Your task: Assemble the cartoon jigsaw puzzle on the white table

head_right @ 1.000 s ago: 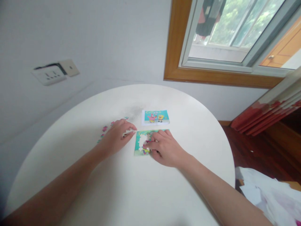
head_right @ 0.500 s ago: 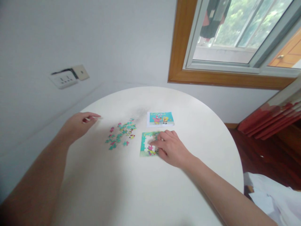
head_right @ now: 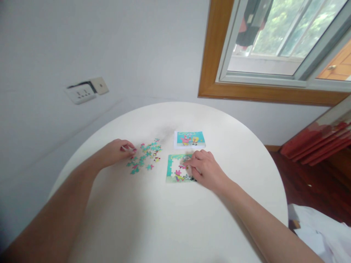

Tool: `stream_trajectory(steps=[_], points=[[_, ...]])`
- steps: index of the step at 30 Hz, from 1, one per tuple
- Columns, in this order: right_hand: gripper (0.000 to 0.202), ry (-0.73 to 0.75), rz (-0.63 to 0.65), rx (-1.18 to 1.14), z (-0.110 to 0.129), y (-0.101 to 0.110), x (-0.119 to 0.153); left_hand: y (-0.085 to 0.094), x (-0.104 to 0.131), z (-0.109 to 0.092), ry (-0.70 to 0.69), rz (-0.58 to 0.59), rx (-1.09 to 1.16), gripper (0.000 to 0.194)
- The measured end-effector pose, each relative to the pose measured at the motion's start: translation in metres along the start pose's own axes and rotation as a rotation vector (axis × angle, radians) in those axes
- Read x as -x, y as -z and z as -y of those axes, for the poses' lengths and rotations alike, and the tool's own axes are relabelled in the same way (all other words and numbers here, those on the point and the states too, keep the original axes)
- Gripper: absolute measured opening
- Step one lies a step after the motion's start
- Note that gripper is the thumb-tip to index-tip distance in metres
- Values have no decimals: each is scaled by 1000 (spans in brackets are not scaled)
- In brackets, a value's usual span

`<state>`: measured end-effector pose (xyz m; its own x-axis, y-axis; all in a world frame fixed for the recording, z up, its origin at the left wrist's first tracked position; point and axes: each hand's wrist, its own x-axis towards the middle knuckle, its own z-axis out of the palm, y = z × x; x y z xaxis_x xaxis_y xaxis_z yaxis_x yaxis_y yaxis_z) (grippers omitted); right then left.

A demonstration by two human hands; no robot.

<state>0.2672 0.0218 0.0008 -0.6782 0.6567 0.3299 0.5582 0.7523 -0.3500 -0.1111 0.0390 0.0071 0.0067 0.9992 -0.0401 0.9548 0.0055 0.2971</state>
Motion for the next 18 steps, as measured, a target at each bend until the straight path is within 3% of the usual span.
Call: stream_trajectory(steps=[11, 18], points=[[38, -9, 9, 8, 3, 2, 0, -2, 3, -23, -67, -7, 94, 29], [37, 4, 5, 16, 1, 1, 0, -3, 5, -24, 5, -76, 35, 37]])
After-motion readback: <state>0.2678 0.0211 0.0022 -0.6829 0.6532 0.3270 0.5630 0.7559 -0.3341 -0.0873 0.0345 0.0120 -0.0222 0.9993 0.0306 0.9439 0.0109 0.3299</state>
